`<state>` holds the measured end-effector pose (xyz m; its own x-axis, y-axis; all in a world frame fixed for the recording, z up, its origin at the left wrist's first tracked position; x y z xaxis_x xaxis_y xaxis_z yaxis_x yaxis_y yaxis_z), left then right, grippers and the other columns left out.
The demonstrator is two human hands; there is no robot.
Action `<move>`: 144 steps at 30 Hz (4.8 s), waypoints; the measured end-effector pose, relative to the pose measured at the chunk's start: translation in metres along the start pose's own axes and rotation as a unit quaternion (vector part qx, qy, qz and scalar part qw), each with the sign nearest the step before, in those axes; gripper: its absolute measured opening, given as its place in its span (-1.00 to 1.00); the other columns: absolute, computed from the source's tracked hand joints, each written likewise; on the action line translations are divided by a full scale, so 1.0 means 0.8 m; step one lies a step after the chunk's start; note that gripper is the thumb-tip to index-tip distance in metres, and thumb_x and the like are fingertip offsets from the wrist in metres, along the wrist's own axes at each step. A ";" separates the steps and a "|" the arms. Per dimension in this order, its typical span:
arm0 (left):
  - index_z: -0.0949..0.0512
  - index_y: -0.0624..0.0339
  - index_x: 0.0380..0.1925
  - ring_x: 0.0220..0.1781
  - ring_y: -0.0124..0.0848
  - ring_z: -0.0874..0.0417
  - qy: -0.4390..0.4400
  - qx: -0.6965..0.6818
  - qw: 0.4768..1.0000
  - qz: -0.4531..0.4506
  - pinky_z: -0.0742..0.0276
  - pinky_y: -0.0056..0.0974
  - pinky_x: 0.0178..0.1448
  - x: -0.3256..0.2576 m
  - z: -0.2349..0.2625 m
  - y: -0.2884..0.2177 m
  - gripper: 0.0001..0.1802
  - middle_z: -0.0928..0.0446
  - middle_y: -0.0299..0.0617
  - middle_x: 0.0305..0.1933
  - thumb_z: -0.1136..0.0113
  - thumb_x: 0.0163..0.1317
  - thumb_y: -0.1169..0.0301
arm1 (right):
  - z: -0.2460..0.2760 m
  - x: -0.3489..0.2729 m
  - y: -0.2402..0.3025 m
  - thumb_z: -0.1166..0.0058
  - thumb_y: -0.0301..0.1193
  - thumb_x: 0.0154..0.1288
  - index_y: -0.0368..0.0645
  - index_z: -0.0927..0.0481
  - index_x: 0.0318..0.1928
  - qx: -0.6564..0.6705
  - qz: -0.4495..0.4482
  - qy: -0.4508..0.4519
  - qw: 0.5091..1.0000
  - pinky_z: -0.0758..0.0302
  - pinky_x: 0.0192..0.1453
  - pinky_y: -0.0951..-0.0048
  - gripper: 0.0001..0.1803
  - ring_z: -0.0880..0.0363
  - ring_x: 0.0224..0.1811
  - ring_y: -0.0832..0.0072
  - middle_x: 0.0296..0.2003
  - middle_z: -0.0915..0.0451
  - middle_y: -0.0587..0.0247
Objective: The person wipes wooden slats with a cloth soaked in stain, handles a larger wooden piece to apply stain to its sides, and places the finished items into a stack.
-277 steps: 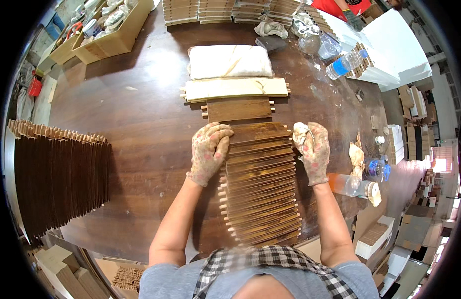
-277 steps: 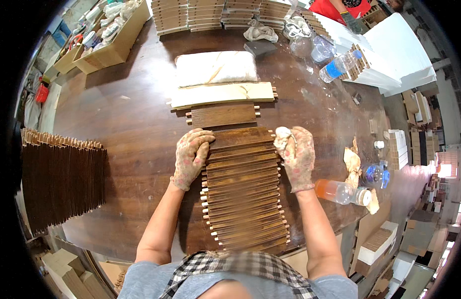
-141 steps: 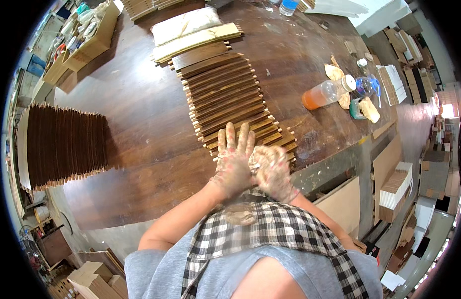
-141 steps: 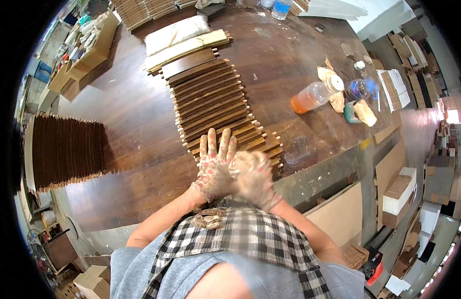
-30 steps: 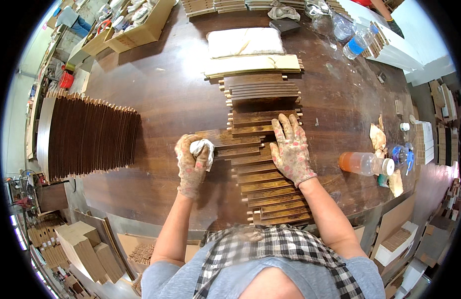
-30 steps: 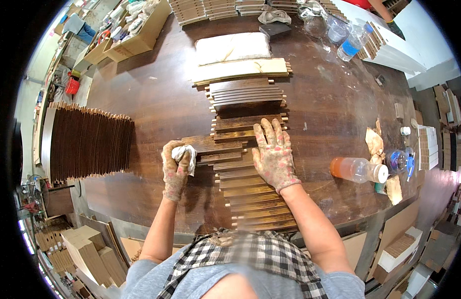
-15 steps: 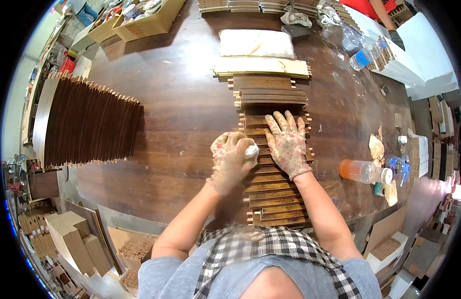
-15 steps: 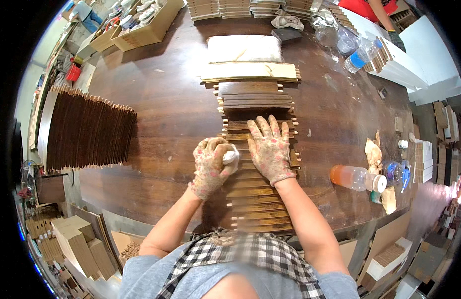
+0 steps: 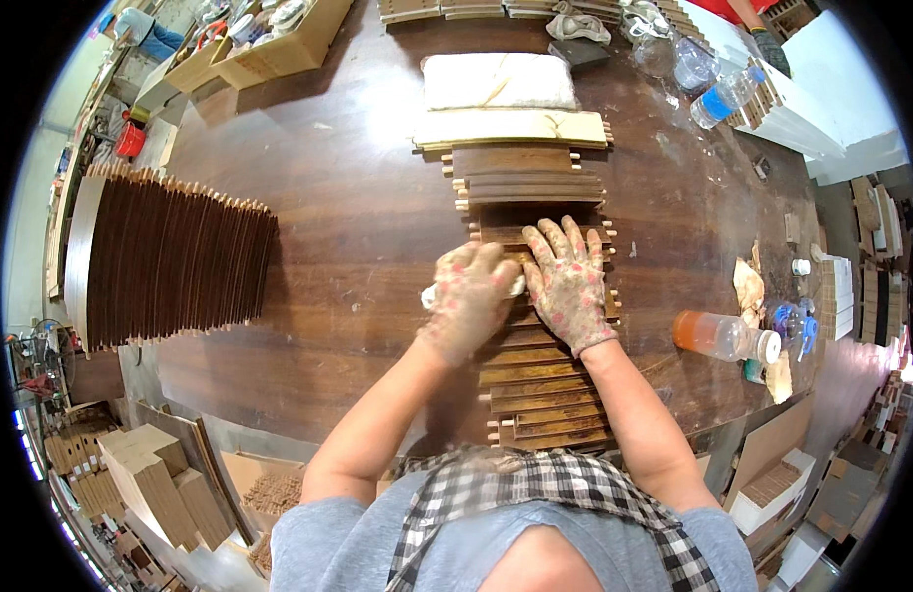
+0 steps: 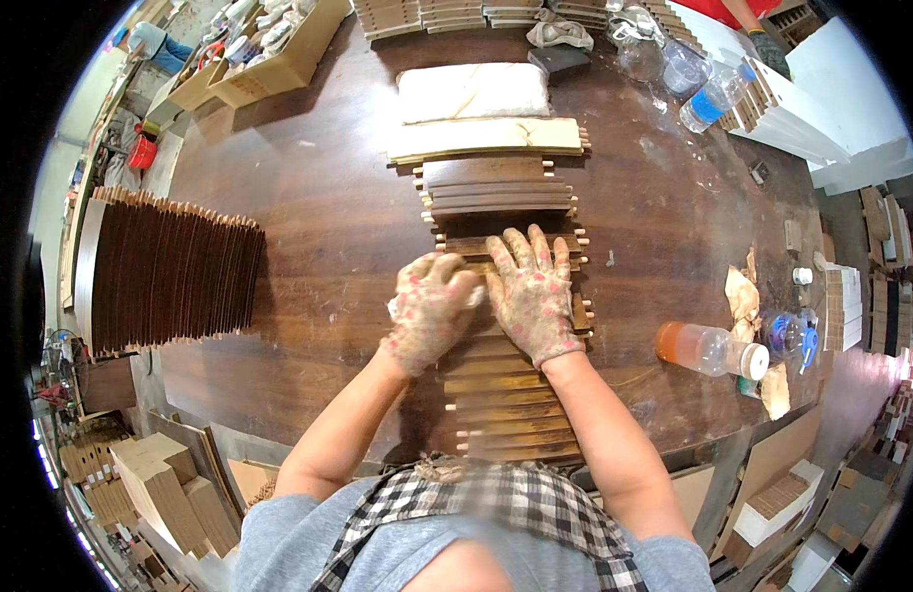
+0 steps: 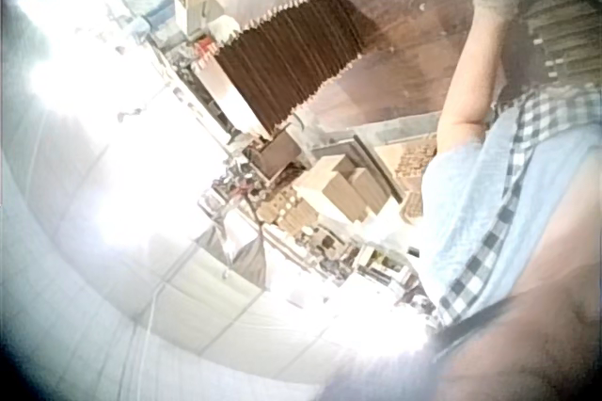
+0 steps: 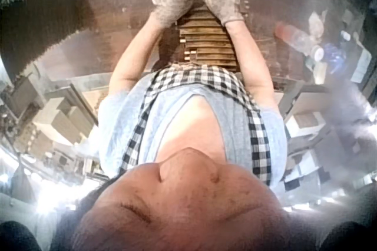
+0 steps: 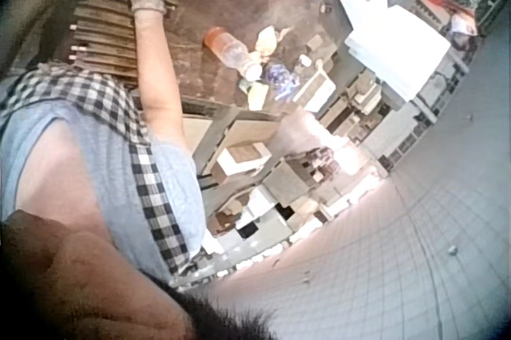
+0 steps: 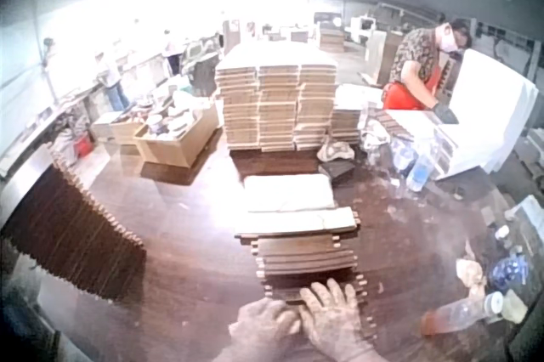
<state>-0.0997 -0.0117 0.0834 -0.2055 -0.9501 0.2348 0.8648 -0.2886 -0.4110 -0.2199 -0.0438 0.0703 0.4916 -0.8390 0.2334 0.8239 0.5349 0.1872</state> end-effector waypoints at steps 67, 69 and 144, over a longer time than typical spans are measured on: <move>-0.48 0.19 0.05 -0.05 -0.03 -0.70 -0.121 -0.108 0.986 0.021 -0.61 0.00 0.10 0.077 -0.001 0.066 -0.58 -0.63 0.02 -0.10 -0.32 0.17 0.57 | 0.002 0.052 -0.054 -0.06 -0.30 0.43 -0.13 -0.53 0.10 0.013 -0.016 -0.049 0.999 -0.28 0.46 0.02 -0.69 -0.45 0.33 0.24 0.14 -0.56 0.17; -0.47 0.19 0.05 -0.08 0.05 -0.66 -0.115 -0.142 0.976 0.119 -0.59 0.04 0.00 0.040 -0.011 0.127 -0.56 -0.59 0.07 -0.13 -0.36 0.18 0.44 | 0.006 0.052 -0.048 -0.07 -0.32 0.42 -0.14 -0.53 0.08 0.021 -0.014 -0.058 0.998 -0.28 0.46 0.02 -0.70 -0.45 0.31 0.24 0.13 -0.56 0.17; -0.51 0.02 0.30 0.44 -0.11 -0.43 0.035 -0.013 0.998 -0.045 -0.20 0.03 0.53 0.084 -0.023 0.030 -0.46 -0.52 -0.12 0.34 -0.25 0.36 0.13 | 0.001 -0.346 0.002 -0.04 -0.36 0.56 -0.18 -0.49 -0.06 0.758 -0.503 -0.099 0.403 -0.67 0.00 0.18 -0.86 -0.72 -0.16 0.15 -0.30 -0.60 0.15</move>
<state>-0.1013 -0.0846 0.0730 -0.3133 -0.9262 0.2095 0.8299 -0.3743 -0.4137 -0.3550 0.1897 0.0070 -0.0331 -0.7636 -0.6448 -0.6143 -0.4934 0.6158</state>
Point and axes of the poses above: each hand's wrist, its own x-axis towards the middle knuckle, its own z-axis out of the back of the hand, y = z × x, the point moved 8 cm from there along x, towards the middle knuckle
